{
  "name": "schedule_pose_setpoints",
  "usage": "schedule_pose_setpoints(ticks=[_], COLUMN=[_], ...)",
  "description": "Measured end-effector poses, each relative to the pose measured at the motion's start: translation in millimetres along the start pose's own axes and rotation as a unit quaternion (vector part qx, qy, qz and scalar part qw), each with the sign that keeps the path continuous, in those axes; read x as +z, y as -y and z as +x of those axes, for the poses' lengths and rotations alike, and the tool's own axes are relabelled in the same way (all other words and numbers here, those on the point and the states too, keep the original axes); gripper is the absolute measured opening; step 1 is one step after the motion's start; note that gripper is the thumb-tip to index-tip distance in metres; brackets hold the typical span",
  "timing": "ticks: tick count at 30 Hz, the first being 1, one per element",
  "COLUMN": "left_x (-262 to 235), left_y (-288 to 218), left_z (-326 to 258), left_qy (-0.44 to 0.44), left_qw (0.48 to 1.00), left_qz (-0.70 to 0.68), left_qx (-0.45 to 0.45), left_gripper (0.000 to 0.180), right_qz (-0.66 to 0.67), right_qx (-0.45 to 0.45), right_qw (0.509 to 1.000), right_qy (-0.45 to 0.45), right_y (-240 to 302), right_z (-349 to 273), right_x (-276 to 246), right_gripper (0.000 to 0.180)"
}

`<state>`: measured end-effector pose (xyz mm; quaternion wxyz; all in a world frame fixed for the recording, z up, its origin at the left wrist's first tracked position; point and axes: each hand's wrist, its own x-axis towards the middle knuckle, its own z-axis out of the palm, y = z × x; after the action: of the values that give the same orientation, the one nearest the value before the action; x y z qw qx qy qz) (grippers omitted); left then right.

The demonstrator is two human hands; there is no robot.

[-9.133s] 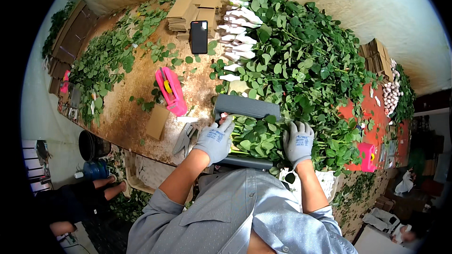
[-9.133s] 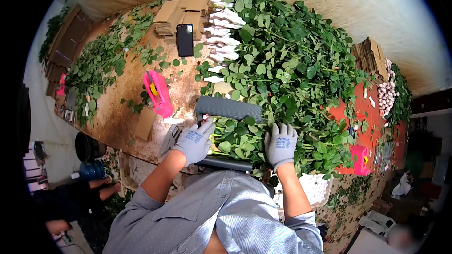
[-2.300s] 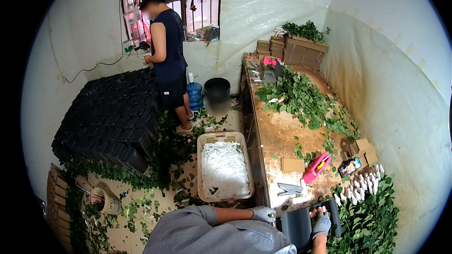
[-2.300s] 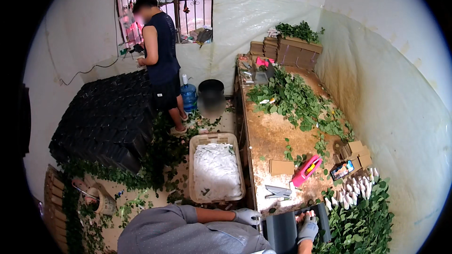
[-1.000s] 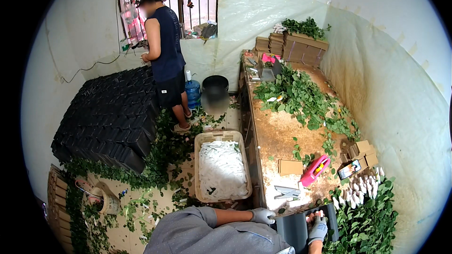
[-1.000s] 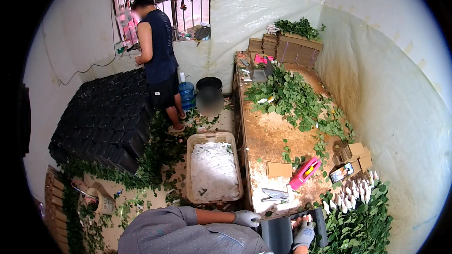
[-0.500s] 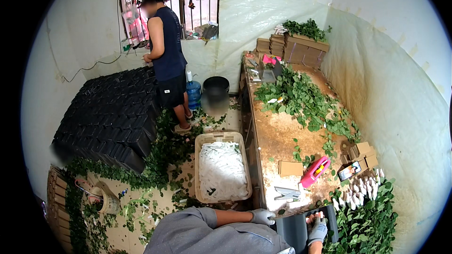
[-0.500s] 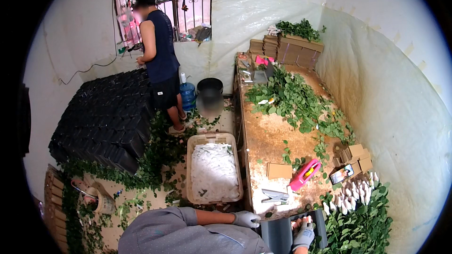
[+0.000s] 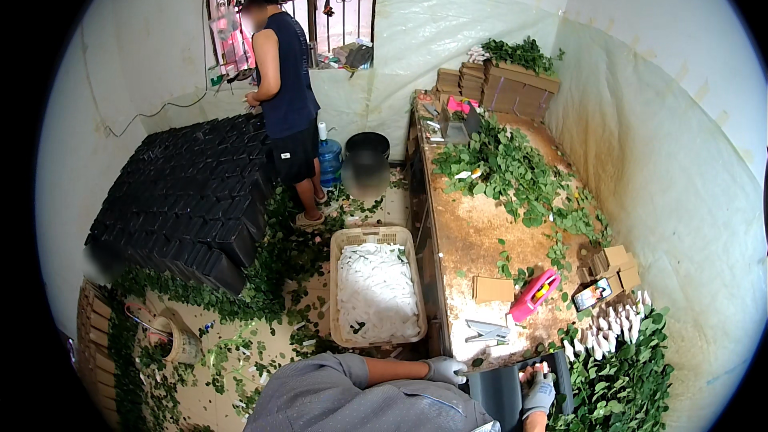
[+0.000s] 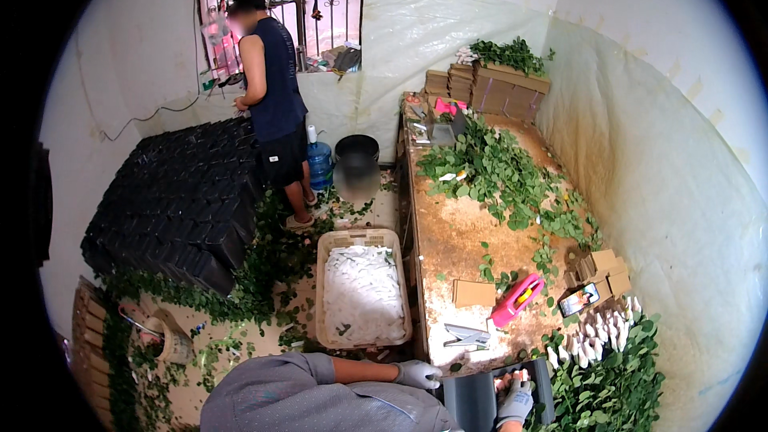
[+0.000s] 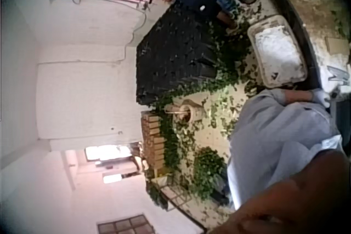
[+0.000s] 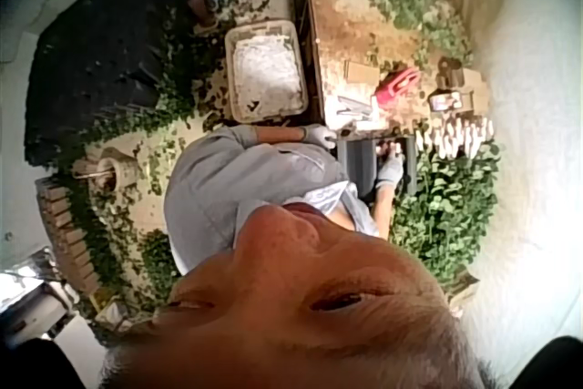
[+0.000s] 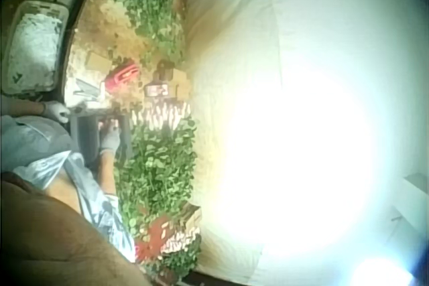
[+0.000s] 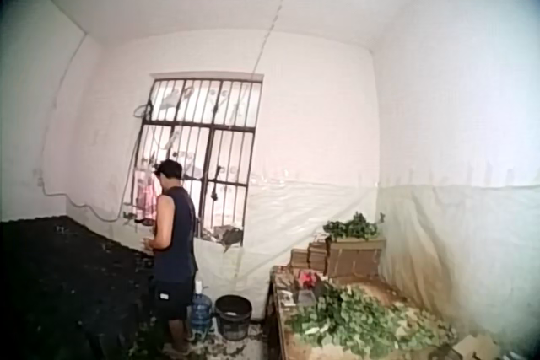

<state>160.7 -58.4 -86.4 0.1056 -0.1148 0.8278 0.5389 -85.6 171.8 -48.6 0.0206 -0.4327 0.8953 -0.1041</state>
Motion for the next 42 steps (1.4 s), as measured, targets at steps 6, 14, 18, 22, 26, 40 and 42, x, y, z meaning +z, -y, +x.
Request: schedule_pose_setpoints(ticks=[6,14,18,22,26,40,42], left_x=[-1.5,2.1,-1.4,2.9,2.9,2.3,-5.9], left_y=[1.3,12.2,9.3,17.9,17.7,23.0,13.8], left_z=[1.7,-0.7,1.1,2.3,-0.7,-6.1,-1.8], left_qy=[0.008,-0.012,-0.005,-0.015,-0.028,-0.038,-0.029], left_qw=[1.000,1.000,1.000,1.000,0.999,0.999,0.999], left_qz=[0.015,0.000,0.001,-0.004,-0.002,-0.020,-0.008], left_qx=[-0.008,0.019,0.019,0.020,0.037,0.026,0.043], left_gripper=[0.048,0.040,0.037,0.037,0.036,0.036,0.036], right_qz=[0.018,0.629,0.407,0.261,-0.068,-0.029,0.166], right_qx=[-0.018,0.342,0.181,0.070,0.001,0.013,0.062], right_qw=[0.999,0.698,0.895,0.963,0.998,0.999,0.984], right_qy=[-0.040,0.001,-0.016,0.004,0.002,0.018,0.002], right_y=[-12.8,1.9,-43.3,-53.9,-18.9,-3.2,-41.9], right_z=[-0.2,14.7,6.9,6.2,0.5,3.5,9.7], right_x=[12.8,17.9,58.0,61.5,22.5,11.4,44.7], right_gripper=[0.055,0.048,0.045,0.045,0.049,0.064,0.059])
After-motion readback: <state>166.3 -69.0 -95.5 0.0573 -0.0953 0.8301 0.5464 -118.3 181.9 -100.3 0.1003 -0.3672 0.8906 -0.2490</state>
